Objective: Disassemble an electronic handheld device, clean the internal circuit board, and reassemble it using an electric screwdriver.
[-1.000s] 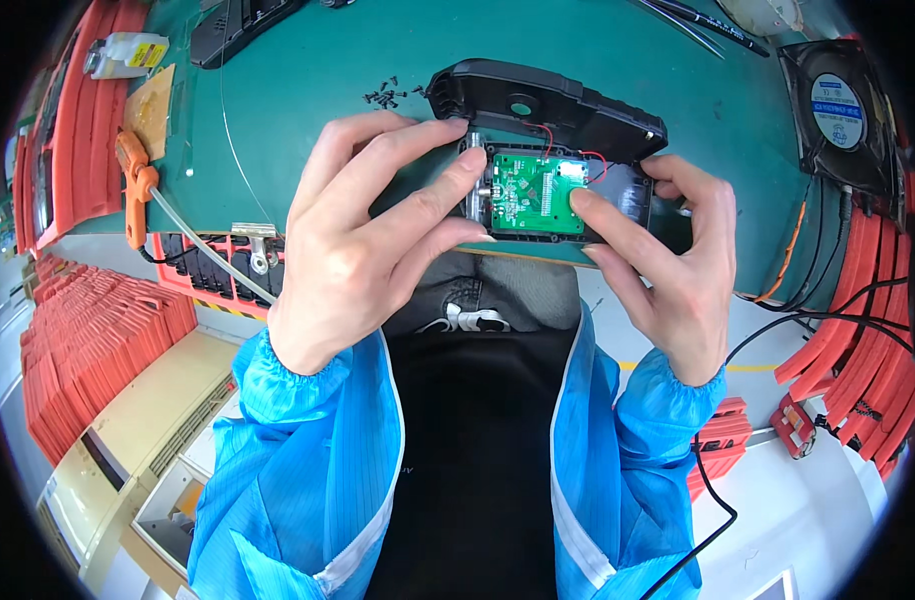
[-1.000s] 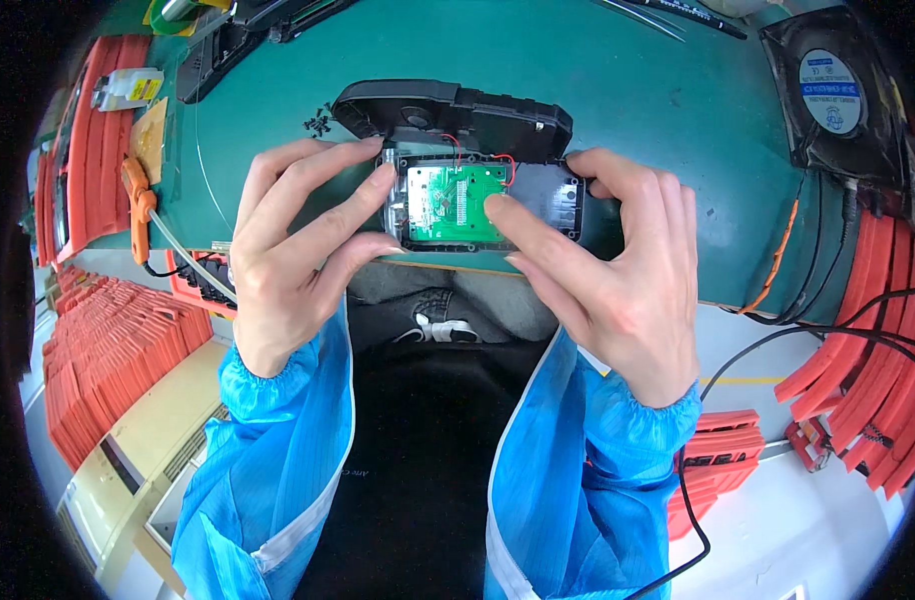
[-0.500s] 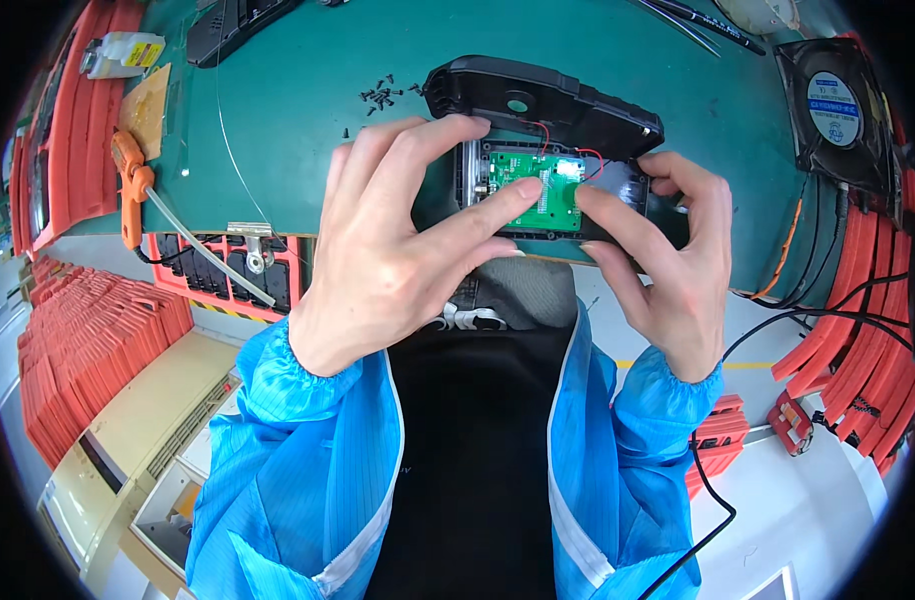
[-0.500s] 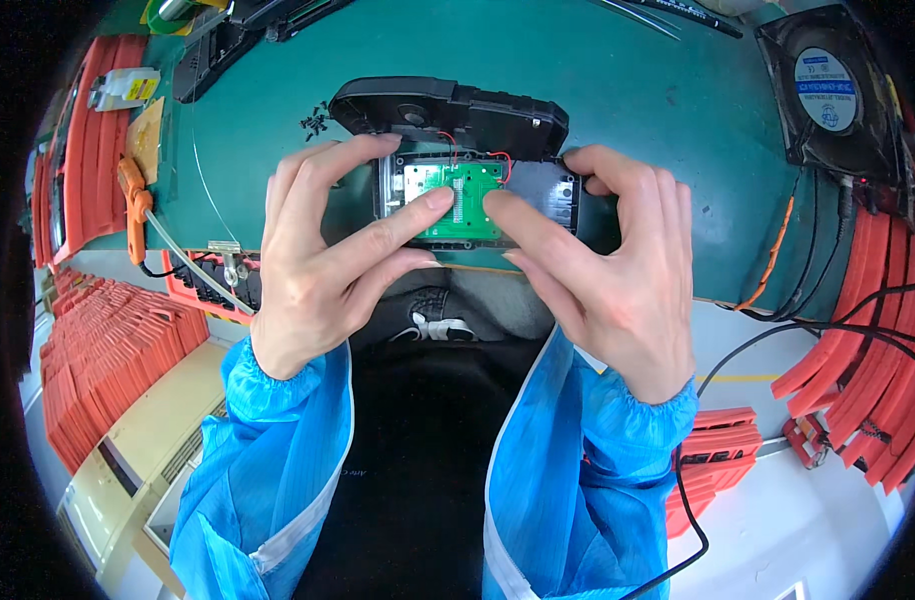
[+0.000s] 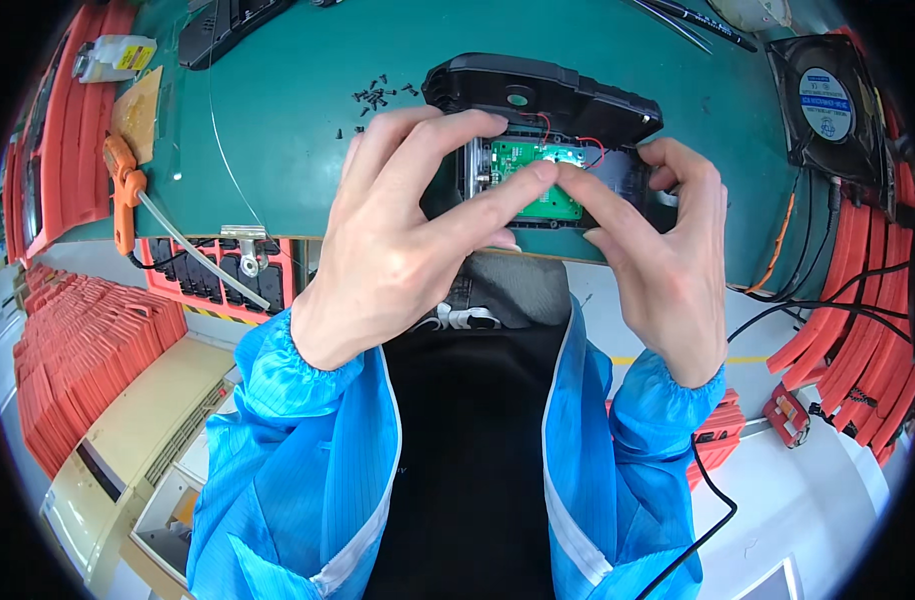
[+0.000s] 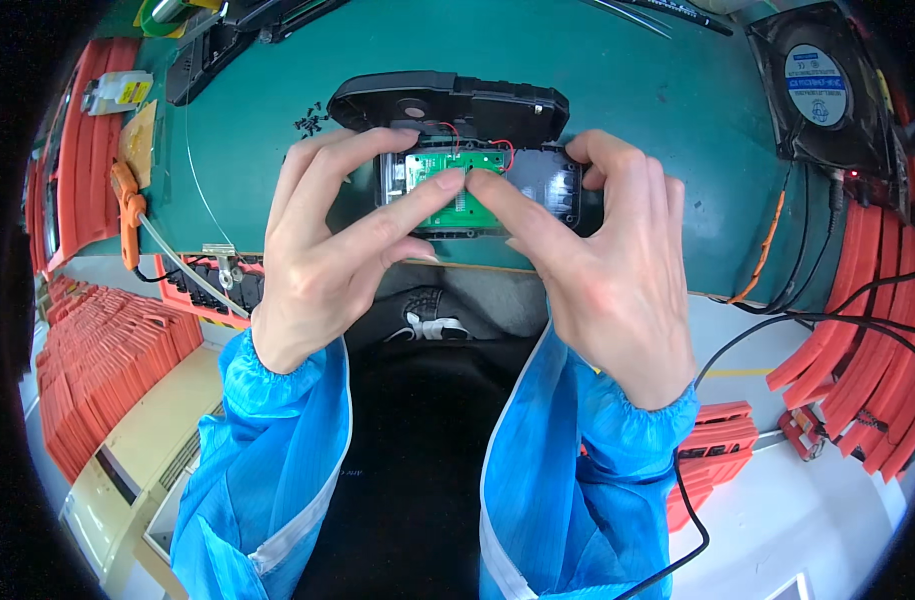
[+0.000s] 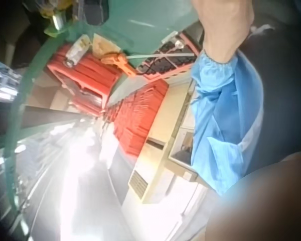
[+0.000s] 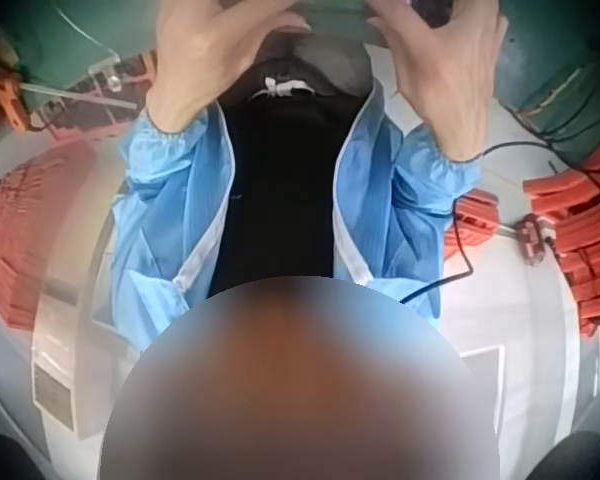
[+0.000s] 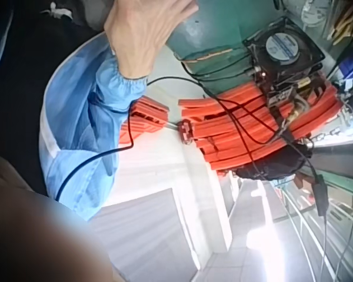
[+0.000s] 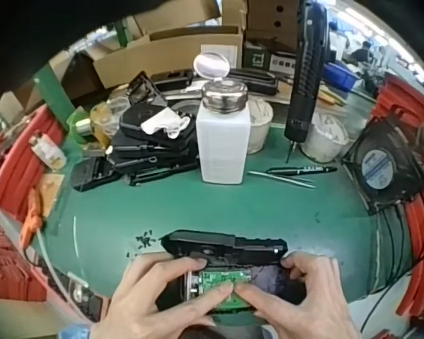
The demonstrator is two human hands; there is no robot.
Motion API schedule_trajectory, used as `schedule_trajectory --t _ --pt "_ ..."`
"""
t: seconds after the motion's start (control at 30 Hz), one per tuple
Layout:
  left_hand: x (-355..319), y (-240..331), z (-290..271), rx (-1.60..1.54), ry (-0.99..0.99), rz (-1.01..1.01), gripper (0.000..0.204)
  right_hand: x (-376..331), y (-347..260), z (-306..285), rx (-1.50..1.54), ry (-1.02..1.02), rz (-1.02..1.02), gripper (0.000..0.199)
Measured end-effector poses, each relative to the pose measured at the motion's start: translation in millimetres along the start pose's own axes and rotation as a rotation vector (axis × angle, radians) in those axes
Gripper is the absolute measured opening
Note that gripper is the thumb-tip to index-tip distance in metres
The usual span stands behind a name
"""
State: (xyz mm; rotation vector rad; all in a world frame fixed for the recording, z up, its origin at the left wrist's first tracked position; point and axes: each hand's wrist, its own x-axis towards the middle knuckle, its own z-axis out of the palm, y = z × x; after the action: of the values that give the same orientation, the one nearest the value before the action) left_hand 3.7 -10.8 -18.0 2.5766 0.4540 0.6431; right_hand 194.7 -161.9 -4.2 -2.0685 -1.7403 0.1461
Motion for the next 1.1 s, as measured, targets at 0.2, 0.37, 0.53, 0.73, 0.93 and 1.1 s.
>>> schedule_trajectory --t 0.2,0.37,0.53,0.73,0.93,1.1 --pt "2.9 -0.9 0.3 0.029 -0.023 0.030 0.063 -2.8 -1.4 1.8 -0.029 0.007 0.025 0.070" --pt "0.8 -2.8 -3.1 0.038 -0.037 0.029 0.062 1.3 -9.8 -0.6 -0.053 -0.012 0.034 0.072" --pt "3.9 1.4 -7.1 0.057 -0.058 0.045 0.059 1.2 -8.7 -5.9 -0.079 -0.040 0.040 0.072" --pt "-3.4 -1.1 -22.6 0.018 -0.011 -0.064 0.060 -1.1 -8.4 -3.1 -0.061 -0.020 0.040 0.071" --pt "-7.9 -2.5 -18.9 0.126 -0.036 -0.047 0.061 -1.2 -10.6 -2.5 -0.074 -0.022 0.047 0.071" --pt "-6.7 13.4 -10.1 0.129 -0.066 -0.063 0.057 -2.0 -11.2 -1.0 -0.071 -0.018 0.055 0.072"
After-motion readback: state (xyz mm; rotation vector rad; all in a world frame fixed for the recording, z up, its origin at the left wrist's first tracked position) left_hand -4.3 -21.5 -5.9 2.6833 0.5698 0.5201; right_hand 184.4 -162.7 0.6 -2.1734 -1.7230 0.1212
